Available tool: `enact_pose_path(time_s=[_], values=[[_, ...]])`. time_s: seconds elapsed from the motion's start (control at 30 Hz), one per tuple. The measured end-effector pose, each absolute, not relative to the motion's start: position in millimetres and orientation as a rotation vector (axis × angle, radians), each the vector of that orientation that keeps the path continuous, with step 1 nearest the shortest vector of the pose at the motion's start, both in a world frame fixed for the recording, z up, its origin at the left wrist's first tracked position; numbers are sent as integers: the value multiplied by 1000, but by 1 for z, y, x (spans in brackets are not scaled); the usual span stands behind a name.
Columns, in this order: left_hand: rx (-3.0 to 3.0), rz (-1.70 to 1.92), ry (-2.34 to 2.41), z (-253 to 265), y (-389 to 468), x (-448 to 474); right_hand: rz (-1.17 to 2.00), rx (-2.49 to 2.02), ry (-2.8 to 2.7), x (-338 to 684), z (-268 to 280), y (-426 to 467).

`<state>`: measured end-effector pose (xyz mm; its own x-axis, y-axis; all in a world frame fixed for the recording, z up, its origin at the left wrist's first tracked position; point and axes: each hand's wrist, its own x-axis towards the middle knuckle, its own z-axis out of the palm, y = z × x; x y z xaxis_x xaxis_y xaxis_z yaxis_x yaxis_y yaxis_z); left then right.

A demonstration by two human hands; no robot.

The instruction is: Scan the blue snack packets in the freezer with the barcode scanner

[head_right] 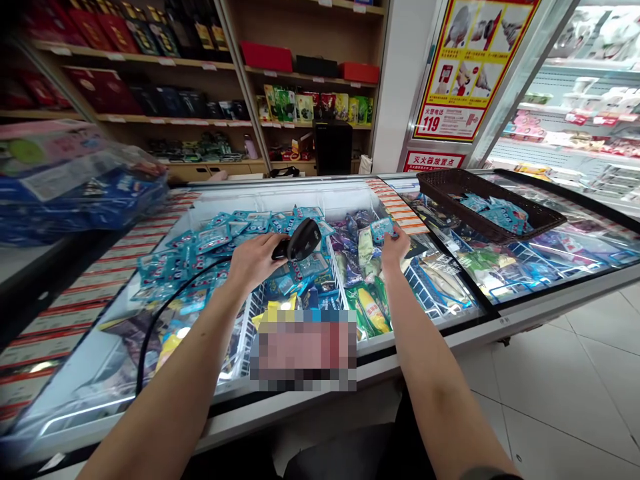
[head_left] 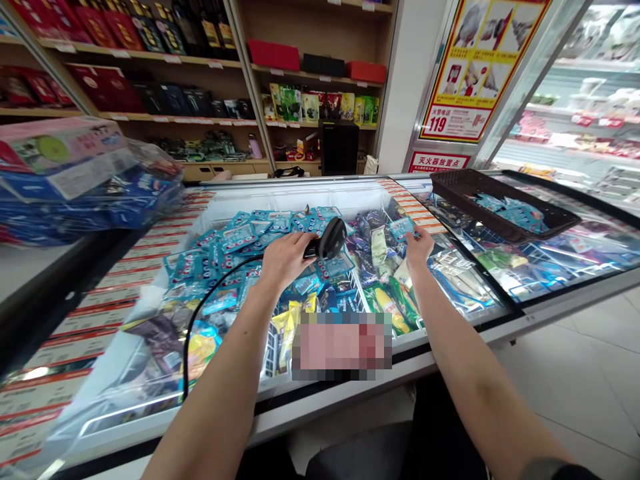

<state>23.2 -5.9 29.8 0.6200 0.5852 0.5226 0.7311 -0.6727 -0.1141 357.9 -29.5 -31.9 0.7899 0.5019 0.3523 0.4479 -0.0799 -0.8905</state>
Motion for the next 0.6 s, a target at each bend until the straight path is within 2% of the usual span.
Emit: enact_pose_path(time_s=[0.3, 0.47, 0.53, 0.6], values=[[-2467, -697, -1013, 38, -10, 24, -163, -2068, -970, 351, -32, -34], [-2434, -741, -1065, 38, -11, 25, -341, -2082, -1019, 337, -25, -45], [-2432, -730, -1110, 36, -11, 25, -336, -2037, -1134, 327, -19, -47], [-2427, -713, -1156, 35, -11, 26, -199, -1947, -1371, 315, -15, -49]])
